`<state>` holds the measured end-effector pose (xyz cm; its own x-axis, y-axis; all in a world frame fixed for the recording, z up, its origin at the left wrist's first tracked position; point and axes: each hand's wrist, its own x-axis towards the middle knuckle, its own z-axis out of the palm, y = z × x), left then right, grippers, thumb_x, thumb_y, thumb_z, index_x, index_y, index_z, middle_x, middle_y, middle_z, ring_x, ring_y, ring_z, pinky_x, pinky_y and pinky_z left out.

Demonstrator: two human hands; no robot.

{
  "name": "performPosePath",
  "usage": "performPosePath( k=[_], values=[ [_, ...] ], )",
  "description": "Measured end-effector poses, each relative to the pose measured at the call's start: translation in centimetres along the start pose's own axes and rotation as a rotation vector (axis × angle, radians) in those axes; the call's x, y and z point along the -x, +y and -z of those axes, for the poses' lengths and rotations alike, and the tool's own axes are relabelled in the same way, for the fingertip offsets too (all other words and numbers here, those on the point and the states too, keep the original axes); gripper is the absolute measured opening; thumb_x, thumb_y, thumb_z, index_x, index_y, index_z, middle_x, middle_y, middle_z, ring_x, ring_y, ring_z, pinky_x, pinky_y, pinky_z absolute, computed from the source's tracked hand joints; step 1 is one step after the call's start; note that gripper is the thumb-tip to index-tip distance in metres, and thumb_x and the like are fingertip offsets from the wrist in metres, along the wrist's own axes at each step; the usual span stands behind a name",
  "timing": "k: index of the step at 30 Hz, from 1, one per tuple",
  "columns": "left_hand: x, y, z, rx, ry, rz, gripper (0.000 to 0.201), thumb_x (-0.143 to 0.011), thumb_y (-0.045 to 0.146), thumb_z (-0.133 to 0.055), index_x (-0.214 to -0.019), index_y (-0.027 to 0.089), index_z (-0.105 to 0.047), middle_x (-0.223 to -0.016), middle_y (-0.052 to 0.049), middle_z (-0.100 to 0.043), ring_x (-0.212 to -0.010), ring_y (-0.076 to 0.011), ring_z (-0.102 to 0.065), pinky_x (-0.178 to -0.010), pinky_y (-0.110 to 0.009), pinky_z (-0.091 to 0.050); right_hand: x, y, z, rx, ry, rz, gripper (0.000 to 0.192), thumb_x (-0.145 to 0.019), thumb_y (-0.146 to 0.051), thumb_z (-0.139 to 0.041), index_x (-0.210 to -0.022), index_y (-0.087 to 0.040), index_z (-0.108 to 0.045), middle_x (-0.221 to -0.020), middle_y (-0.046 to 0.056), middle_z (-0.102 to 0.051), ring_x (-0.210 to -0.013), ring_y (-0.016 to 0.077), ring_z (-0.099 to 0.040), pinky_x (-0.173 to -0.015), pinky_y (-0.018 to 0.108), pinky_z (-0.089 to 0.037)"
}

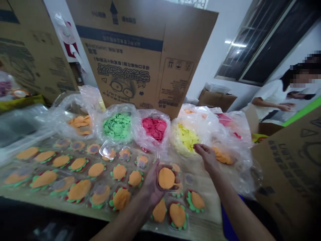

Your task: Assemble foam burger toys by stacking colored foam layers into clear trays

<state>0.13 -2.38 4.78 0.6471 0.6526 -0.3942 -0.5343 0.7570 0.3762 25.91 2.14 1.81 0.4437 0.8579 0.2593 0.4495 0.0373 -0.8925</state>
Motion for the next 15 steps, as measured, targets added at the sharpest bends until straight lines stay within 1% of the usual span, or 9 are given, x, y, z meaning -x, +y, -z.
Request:
performPosePath(
  k=[2,5,7,9,10,13,15],
  values=[
    [0.4,1.2,0.5,-0.020,0.052,-0.032,0.040,-0.084,0.048,-0.034,-0.081,0.012,-0.053,-0.076,-0.011,-0.063,-0.064,-0.0247,-0.061,-0.056,-0.037,-0.047,-2.6,1.1,-0.6,0.058,0.040,-0.025,0.045,-0.073,-0.049,-0.048,-0.084,-0.009,-0.065,-0.078,0.011,-0.068,-0.072,0.0199,-0.062,-0.067,0.033,-0.049],
    [0.7,2.4,0.8,-0.026,0.103,-0.038,0.038,-0.085,0.045,-0.033,-0.080,0.012,-0.052,-0.076,-0.012,-0.063,-0.064,-0.0239,-0.062,-0.056,-0.035,-0.047,-5.8,2.3,-1.7,0.202,0.030,-0.020,0.033,-0.073,-0.037,-0.052,-0.086,-0.010,-0.065,-0.085,0.011,-0.067,-0.079,0.0210,-0.062,-0.073,0.034,-0.048],
    [0.7,2.8,0.9,-0.029,0.124,-0.037,0.038,-0.086,0.045,-0.032,-0.080,0.013,-0.052,-0.075,-0.011,-0.063,-0.064,-0.0231,-0.062,-0.055,-0.034,-0.047,-7.3,3.0,-2.7,0.311,-0.033,-0.001,0.024,-0.069,-0.025,-0.059,-0.088,-0.012,-0.065,-0.093,0.011,-0.066,-0.088,0.0218,-0.060,-0.082,0.036,-0.045],
    [0.5,3.0,1.0,-0.034,0.142,-0.042,0.039,-0.086,0.045,-0.032,-0.080,0.012,-0.052,-0.073,-0.010,-0.062,-0.062,-0.0219,-0.061,-0.055,-0.033,-0.046,-8.4,3.7,-3.6,0.408,-0.123,0.019,0.024,-0.068,-0.017,-0.063,-0.091,-0.013,-0.064,-0.098,0.010,-0.065,-0.095,0.0214,-0.057,-0.089,0.038,-0.041],
    [0.4,3.1,1.1,-0.031,0.142,-0.046,0.038,-0.086,0.045,-0.032,-0.080,0.012,-0.052,-0.073,-0.010,-0.062,-0.062,-0.0214,-0.061,-0.055,-0.033,-0.046,-8.8,4.1,-4.0,0.450,-0.168,0.026,0.023,-0.069,-0.017,-0.064,-0.092,-0.014,-0.064,-0.099,0.009,-0.064,-0.096,0.0206,-0.057,-0.090,0.039,-0.040],
    [0.1,3.3,1.5,-0.017,0.146,-0.058,0.037,-0.085,0.045,-0.034,-0.081,0.013,-0.053,-0.072,-0.010,-0.062,-0.061,-0.0206,-0.061,-0.055,-0.032,-0.046,-10.1,5.3,-4.8,0.551,-0.281,0.026,0.017,-0.077,-0.022,-0.061,-0.091,-0.013,-0.061,-0.094,0.005,-0.063,-0.091,0.0180,-0.057,-0.086,0.041,-0.042],
    [-0.1,3.5,1.5,-0.010,0.158,-0.065,0.038,-0.085,0.045,-0.034,-0.080,0.013,-0.053,-0.072,-0.009,-0.062,-0.060,-0.0204,-0.061,-0.055,-0.032,-0.046,-11.0,6.0,-5.0,0.591,-0.323,0.027,0.014,-0.080,-0.025,-0.059,-0.087,-0.013,-0.061,-0.089,0.004,-0.062,-0.086,0.0167,-0.058,-0.083,0.039,-0.044]
  ],
)
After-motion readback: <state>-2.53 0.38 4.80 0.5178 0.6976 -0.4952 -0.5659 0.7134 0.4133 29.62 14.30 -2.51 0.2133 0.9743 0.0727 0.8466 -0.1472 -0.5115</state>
